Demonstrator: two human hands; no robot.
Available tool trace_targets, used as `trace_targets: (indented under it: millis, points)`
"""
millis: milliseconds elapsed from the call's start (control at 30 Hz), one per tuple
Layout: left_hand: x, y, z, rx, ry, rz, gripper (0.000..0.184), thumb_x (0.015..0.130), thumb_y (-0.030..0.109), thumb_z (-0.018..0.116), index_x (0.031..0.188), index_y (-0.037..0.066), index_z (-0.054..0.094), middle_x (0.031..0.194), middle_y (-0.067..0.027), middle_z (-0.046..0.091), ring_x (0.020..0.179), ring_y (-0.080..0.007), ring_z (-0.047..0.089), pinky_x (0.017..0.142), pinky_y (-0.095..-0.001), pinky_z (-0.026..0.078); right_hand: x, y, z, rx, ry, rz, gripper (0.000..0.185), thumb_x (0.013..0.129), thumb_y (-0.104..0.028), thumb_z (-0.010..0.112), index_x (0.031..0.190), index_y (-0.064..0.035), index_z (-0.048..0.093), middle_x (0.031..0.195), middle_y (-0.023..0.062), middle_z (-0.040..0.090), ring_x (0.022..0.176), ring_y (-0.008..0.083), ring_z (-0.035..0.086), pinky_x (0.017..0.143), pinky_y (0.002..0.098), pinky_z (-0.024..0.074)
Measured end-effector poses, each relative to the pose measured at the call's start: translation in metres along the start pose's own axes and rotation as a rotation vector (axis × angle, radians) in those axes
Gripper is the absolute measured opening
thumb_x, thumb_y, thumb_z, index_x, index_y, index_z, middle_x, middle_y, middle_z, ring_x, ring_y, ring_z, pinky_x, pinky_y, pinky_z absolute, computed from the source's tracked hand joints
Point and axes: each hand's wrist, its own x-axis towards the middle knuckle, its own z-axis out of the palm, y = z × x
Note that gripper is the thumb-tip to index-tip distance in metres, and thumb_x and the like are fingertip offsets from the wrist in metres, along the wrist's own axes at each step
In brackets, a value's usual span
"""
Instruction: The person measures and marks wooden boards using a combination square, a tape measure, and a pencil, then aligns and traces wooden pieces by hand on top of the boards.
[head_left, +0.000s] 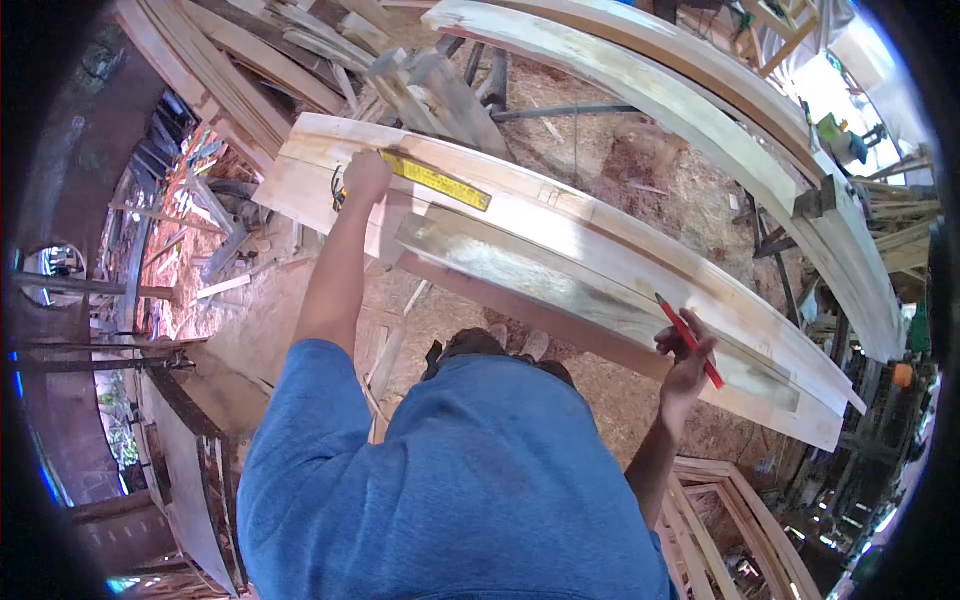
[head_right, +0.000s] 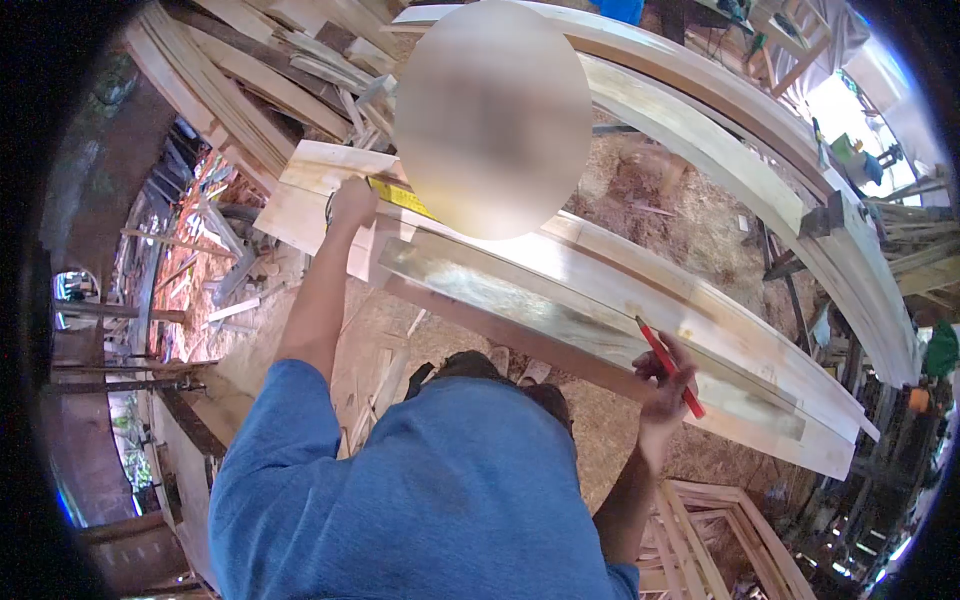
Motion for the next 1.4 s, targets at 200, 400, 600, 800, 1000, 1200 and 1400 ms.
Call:
trace_targets:
  millis: [200,400,600,800,1000,1200,1400]
  points:
    - [-0.015,0.012,-0.096,-0.006,0.268,0.023,0.042,0.093,0.037,0.058,0.108,0.000,0.072,0.110,-0.0264,0.071,0.098,-0.0394,0.071,0.090,-0.0492,0.056,0.008,0.003,0.047,-0.105,-0.064,0.009,0.039,0.108,-0.034,0.053,0.117,0.0009,0.067,0.079,0.0043,0.066,0.071,0.0108,0.059,0.067,0.0273,0.0480]
    - [-0.038,0.063,-0.104,-0.488,0.038,0.606,0.044,0.096,0.035,0.060,0.108,-0.006,0.071,0.094,-0.0261,0.072,0.086,-0.0344,0.071,0.079,-0.0429,0.053,-0.014,0.001,0.111,-0.207,-0.138,-0.023,0.024,0.104,-0.019,0.059,0.107,0.0008,0.071,0.080,0.0037,0.068,0.076,0.0110,0.063,0.071,0.0269,0.0500]
    - [-0.097,0.093,-0.035,-0.415,-0.083,1.118,0.037,0.091,0.040,0.064,0.106,0.006,0.065,0.103,-0.0183,0.065,0.092,-0.0394,0.066,0.081,-0.0485,0.054,-0.042,0.002,0.197,-0.053,-0.207,-0.040,0.026,0.104,-0.018,0.058,0.113,0.0013,0.073,0.085,0.0071,0.071,0.079,0.0135,0.064,0.074,0.0281,0.0510]
    - [-0.119,0.069,-0.016,-0.311,0.054,1.350,0.041,0.090,0.044,0.068,0.122,0.019,0.068,0.103,-0.0109,0.067,0.091,-0.0353,0.066,0.075,-0.0482,0.052,-0.063,-0.008,0.252,-0.035,-0.168,-0.009,0.042,0.108,-0.031,0.048,0.126,0.0013,0.067,0.097,0.0095,0.072,0.092,0.0161,0.063,0.083,0.0299,0.0493]
    - [-0.124,0.054,-0.008,-0.357,0.105,1.191,0.047,0.088,0.049,0.067,0.121,0.016,0.069,0.104,-0.0085,0.068,0.101,-0.0326,0.065,0.083,-0.0491,0.047,-0.056,0.007,0.275,-0.200,-0.023,-0.149,0.037,0.106,-0.028,0.052,0.118,0.0020,0.068,0.100,0.0165,0.072,0.091,0.0227,0.068,0.084,0.0361,0.0522]
    - [-0.126,0.060,-0.006,-0.320,0.039,1.073,0.049,0.085,0.051,0.067,0.111,0.010,0.069,0.113,-0.0114,0.069,0.109,-0.0332,0.063,0.091,-0.0511,0.045,-0.043,0.022,0.277,-0.330,0.002,-0.142,0.028,0.103,-0.019,0.054,0.117,-0.0018,0.070,0.099,0.0210,0.074,0.093,0.0274,0.073,0.084,0.0368,0.0543]
    - [-0.122,0.056,-0.005,-0.315,0.016,1.107,0.050,0.089,0.052,0.064,0.117,0.011,0.067,0.119,-0.0113,0.068,0.117,-0.0299,0.061,0.096,-0.0520,0.043,-0.041,0.029,0.273,-0.415,-0.056,-0.187,0.035,0.108,-0.024,0.051,0.124,0.0022,0.068,0.107,0.0129,0.076,0.100,0.0167,0.069,0.089,0.0309,0.0534]
